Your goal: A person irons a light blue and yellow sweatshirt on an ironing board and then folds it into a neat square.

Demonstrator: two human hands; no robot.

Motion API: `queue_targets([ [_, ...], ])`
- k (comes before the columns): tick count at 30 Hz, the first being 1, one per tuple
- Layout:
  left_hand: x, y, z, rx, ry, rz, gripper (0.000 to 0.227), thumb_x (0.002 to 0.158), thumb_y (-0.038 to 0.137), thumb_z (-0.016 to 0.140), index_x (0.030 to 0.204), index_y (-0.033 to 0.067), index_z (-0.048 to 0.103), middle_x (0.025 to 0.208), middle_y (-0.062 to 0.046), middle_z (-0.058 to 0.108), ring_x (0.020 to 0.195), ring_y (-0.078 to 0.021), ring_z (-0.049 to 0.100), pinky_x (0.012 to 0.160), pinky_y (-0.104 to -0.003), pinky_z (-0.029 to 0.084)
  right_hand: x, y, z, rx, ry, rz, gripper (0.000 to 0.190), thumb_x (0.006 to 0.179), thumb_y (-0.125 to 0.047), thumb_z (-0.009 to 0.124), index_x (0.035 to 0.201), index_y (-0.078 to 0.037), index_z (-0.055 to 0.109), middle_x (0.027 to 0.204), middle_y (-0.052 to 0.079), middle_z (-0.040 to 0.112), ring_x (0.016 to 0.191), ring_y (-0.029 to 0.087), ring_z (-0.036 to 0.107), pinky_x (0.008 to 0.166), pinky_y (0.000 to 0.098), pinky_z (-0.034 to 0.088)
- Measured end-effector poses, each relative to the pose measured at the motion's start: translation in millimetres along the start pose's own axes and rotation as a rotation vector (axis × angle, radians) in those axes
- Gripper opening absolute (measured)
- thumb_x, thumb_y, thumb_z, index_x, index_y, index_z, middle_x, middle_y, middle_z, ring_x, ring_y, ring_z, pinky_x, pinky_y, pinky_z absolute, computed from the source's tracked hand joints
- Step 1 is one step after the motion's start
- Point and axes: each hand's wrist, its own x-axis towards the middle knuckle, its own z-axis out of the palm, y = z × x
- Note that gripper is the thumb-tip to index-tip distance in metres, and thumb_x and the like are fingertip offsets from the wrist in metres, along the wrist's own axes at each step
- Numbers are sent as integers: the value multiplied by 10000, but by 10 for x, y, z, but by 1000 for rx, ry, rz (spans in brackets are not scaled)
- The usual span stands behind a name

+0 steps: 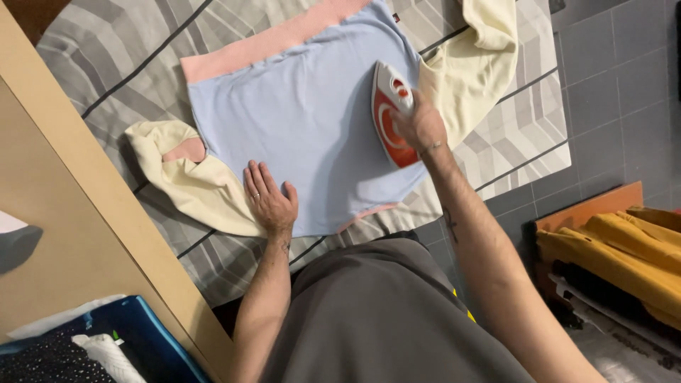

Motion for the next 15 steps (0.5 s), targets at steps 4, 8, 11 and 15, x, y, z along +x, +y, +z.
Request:
queue_targets([
  [4, 17, 39, -90, -28, -68, -36, 611, 1030, 294, 489, 1512, -79, 442, 1576, -254, 421, 1461, -428, 400, 1211, -523, 355, 255, -388, -217, 237, 99, -177, 574, 934, -393, 690, 1375, -66, 524, 1291, 178, 655, 1044, 381, 685, 849, 494, 557],
  [8, 26, 33, -94, -23, -72, -36, 588, 1050, 292, 469, 1510, -73, 449, 1578, -247, 420, 1467, -421, 392, 1213, -523, 349, 641, -468, -151, 171, 131, -62, 458, 888, -430, 641, 1219, -114, 639, 1083, 130, 746, 937, 331, 697, 807, 466, 558],
  [11, -8, 30, -81, -34, -112, -58, 605, 1034, 289, 486, 1518, -70, 438, 1590, -246, 405, 1480, -421, 373, 1226, -520, 328, 713, -622, -146, 152, 140, 61, 383, 885, -446, 626, 1126, -148, 605, 994, 87, 744, 876, 312, 690, 742, 469, 546],
  [15, 24, 34, -98, -47, -62, -32, 586, 1073, 309, 412, 1505, -85, 452, 1576, -259, 419, 1474, -426, 380, 1226, -517, 334, 860, -652, -206, 161, 98, -10, 338, 923, -391, 674, 1146, -140, 638, 1072, 66, 750, 910, 238, 724, 774, 396, 613],
])
